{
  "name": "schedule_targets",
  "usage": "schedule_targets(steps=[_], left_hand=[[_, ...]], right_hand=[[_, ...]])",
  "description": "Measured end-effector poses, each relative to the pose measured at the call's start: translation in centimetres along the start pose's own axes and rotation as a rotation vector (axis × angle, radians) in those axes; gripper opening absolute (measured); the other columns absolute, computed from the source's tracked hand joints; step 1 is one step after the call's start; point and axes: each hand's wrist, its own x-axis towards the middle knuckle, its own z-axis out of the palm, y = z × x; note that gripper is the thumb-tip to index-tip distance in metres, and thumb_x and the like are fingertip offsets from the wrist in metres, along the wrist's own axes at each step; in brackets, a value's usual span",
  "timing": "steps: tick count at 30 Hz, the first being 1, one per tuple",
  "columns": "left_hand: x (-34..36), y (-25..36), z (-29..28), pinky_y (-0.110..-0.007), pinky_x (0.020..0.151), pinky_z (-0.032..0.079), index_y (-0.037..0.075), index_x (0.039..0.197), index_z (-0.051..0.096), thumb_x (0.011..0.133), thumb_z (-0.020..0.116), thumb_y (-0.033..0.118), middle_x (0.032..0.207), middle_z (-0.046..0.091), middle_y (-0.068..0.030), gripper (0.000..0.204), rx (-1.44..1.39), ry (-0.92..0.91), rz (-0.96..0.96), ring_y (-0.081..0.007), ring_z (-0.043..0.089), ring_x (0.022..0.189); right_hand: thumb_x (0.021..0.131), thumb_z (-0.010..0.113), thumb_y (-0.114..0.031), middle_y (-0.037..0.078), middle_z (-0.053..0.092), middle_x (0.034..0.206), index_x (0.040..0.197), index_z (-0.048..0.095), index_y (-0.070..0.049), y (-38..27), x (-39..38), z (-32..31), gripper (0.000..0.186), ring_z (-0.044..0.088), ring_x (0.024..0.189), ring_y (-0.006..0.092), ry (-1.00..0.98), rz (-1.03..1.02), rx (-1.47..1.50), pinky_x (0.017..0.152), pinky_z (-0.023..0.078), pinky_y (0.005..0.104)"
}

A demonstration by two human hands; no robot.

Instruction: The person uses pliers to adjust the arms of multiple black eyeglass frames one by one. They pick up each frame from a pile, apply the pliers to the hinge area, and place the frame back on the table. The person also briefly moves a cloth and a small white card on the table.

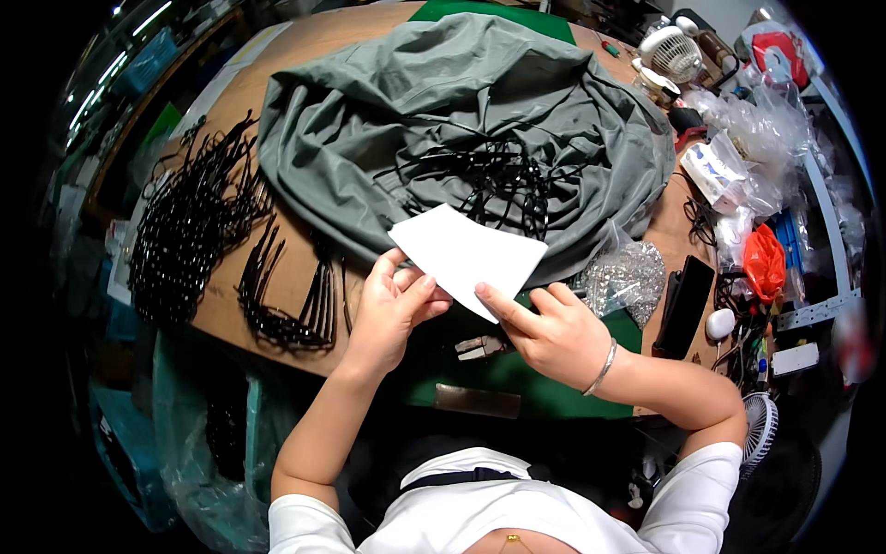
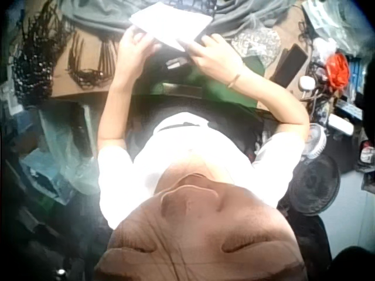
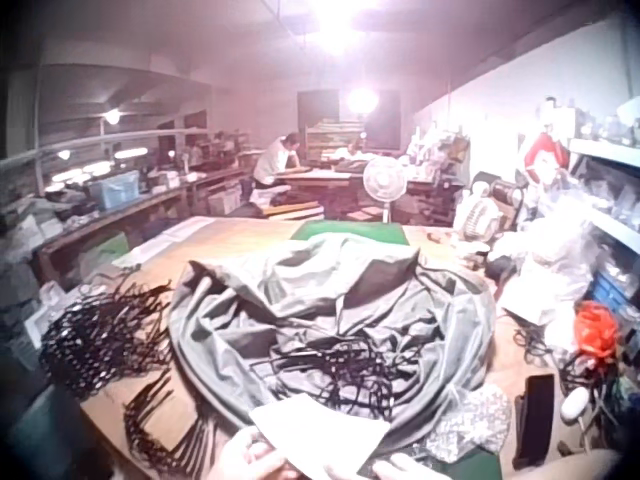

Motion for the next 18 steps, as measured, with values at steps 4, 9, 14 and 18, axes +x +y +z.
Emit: schedule_targets(steps=[4, 9, 14, 18], left_hand=[[-2.4, -0.3, -0.8, -0.021, 0.065, 0.052, 0.0, 0.118, 0.034, 0.084, 0.05, 0.005, 0.096, 0.055, -0.0103, 0.038, 0.035, 0.011, -0.004, -0.0127, 0.059, 0.077], [-3.9, -0.3, -0.3, -0.021, 0.063, 0.051, 0.001, 0.117, 0.036, 0.082, 0.05, 0.003, 0.094, 0.055, -0.0107, 0.037, 0.06, -0.017, -0.004, -0.0116, 0.058, 0.073], [-4.1, -0.6, -2.4, -0.02, 0.06, 0.049, -0.001, 0.114, 0.036, 0.08, 0.049, 0.0, 0.089, 0.054, -0.0097, 0.036, 0.091, 0.008, 0.016, -0.0095, 0.056, 0.068], [-2.9, 2.0, -6.2, -0.019, 0.058, 0.046, -0.003, 0.112, 0.039, 0.078, 0.051, 0.0, 0.087, 0.056, -0.0089, 0.036, 0.126, 0.156, 0.134, -0.0093, 0.055, 0.067]], right_hand=[[0.068, 0.056, -0.014, 0.005, 0.048, 0.121, 0.087, 0.065, -0.004, -2.4, -0.2, -0.6, 0.023, 0.043, 0.059, 0.0139, 0.024, -0.012, 0.021, 0.055, 0.035, 0.0267], [0.068, 0.056, -0.013, 0.006, 0.048, 0.121, 0.084, 0.064, -0.003, -4.0, -0.2, -0.5, 0.021, 0.045, 0.061, 0.0144, 0.051, -0.019, 0.052, 0.056, 0.036, 0.0269], [0.064, 0.06, -0.006, 0.012, 0.047, 0.12, 0.097, 0.059, -0.002, -5.5, -1.1, -0.8, 0.033, 0.051, 0.067, 0.017, 0.023, 0.153, 0.295, 0.059, 0.04, 0.0288], [0.063, 0.059, 0.004, 0.014, 0.052, 0.106, 0.099, 0.056, 0.0, -5.8, -4.1, -1.1, 0.037, 0.057, 0.075, 0.0243, 0.099, 0.631, 0.803, 0.067, 0.046, 0.0302]])
